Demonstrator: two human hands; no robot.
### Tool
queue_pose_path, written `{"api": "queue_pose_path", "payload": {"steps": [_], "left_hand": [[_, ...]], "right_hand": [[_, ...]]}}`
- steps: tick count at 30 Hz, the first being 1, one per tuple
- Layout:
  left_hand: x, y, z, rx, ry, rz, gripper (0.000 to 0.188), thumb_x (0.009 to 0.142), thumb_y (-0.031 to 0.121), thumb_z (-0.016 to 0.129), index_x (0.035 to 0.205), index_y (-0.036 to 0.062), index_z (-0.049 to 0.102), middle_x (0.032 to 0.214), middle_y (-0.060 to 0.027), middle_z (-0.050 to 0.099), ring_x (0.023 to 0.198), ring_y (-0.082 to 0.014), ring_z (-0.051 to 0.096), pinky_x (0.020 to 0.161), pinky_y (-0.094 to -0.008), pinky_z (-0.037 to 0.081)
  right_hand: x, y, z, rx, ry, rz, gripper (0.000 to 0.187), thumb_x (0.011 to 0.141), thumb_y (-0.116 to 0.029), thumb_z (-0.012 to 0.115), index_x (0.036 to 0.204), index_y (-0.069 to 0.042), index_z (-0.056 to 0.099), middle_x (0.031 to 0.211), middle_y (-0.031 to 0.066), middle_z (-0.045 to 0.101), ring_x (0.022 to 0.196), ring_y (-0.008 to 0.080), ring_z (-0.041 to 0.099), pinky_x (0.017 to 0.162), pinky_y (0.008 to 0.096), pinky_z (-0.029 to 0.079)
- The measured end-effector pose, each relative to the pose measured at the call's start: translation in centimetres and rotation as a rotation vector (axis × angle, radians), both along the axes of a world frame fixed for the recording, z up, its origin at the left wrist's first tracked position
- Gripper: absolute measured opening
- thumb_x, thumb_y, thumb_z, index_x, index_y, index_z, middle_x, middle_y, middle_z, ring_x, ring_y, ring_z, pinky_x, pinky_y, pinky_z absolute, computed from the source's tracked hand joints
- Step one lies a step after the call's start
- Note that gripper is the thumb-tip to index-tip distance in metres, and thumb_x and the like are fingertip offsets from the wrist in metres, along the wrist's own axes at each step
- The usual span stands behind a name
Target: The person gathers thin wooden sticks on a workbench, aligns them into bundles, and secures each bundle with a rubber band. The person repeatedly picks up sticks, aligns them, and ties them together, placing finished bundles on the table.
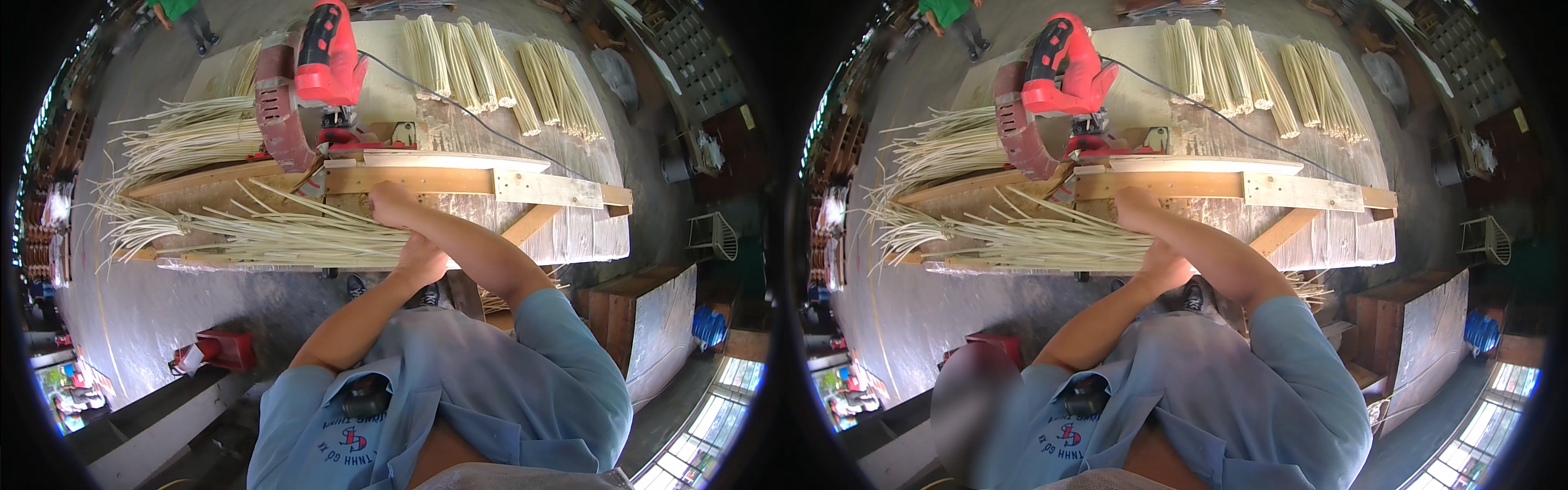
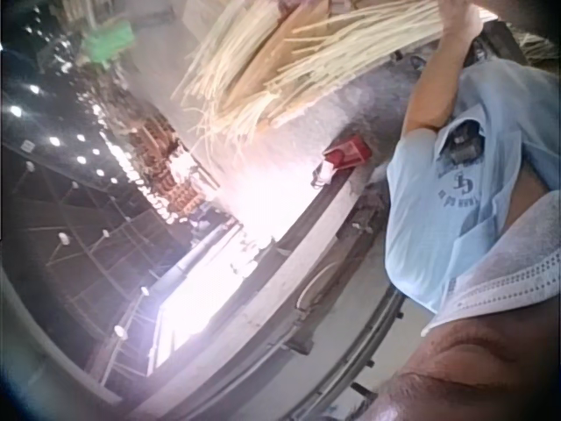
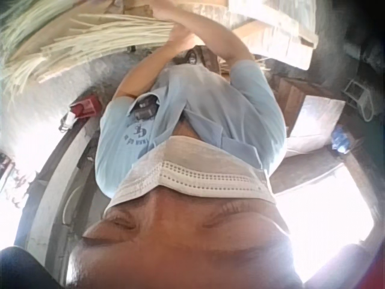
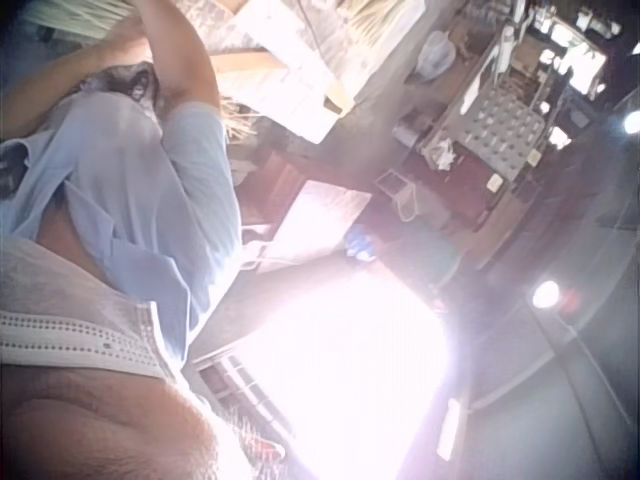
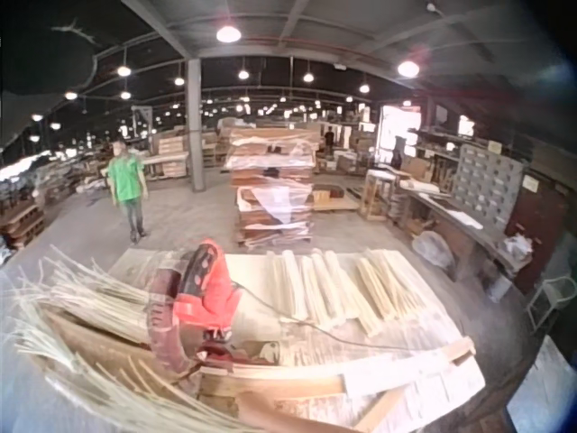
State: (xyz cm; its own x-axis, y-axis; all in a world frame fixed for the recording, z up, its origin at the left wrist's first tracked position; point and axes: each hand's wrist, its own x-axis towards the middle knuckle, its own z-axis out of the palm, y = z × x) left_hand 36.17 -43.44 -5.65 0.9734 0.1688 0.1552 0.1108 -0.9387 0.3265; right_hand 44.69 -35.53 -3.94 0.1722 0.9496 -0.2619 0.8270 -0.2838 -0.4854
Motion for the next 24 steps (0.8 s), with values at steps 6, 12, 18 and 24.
{"api": "queue_pose_path", "payload": {"steps": [6,12,18,24], "left_hand": [[0.2,0.2,3.1,0.14,0.222,-0.014,0.057,0.072,0.03,0.079,0.122,0.0099,0.063,0.124,-0.0104,0.059,0.119,-0.0301,0.052,0.092,-0.0455,0.044],[0.1,0.4,3.0,0.126,0.142,0.007,0.064,0.068,0.032,0.084,0.12,0.0085,0.055,0.12,-0.0124,0.056,0.112,-0.0276,0.053,0.087,-0.0443,0.047],[0.0,0.4,3.1,0.18,0.099,0.014,0.064,0.068,0.033,0.085,0.119,0.0079,0.056,0.121,-0.0139,0.055,0.112,-0.0285,0.053,0.084,-0.0432,0.048],[0.2,0.2,3.7,0.152,0.158,-0.024,0.066,0.069,0.034,0.085,0.121,0.0065,0.055,0.12,-0.0137,0.054,0.115,-0.0297,0.053,0.082,-0.0443,0.049]], "right_hand": [[3.7,-1.1,1.6,0.112,0.464,-0.103,0.013,0.078,-0.014,0.075,0.083,-0.002,0.071,0.084,0.0131,0.072,0.071,0.0245,0.069,0.065,0.0372,0.055],[6.4,-3.8,5.1,-0.033,1.126,-0.339,0.013,0.09,-0.008,0.07,0.089,-0.003,0.058,0.08,0.0092,0.067,0.067,0.0152,0.065,0.057,0.0272,0.052],[7.5,-6.5,5.8,-0.025,1.213,-0.362,0.012,0.094,-0.01,0.067,0.092,-0.003,0.057,0.078,0.0062,0.064,0.062,0.0124,0.059,0.054,0.025,0.049],[8.2,-6.6,3.1,-0.082,1.026,-0.309,0.009,0.093,-0.011,0.065,0.09,-0.002,0.063,0.072,0.0021,0.058,0.059,0.0091,0.052,0.051,0.0247,0.041]]}}
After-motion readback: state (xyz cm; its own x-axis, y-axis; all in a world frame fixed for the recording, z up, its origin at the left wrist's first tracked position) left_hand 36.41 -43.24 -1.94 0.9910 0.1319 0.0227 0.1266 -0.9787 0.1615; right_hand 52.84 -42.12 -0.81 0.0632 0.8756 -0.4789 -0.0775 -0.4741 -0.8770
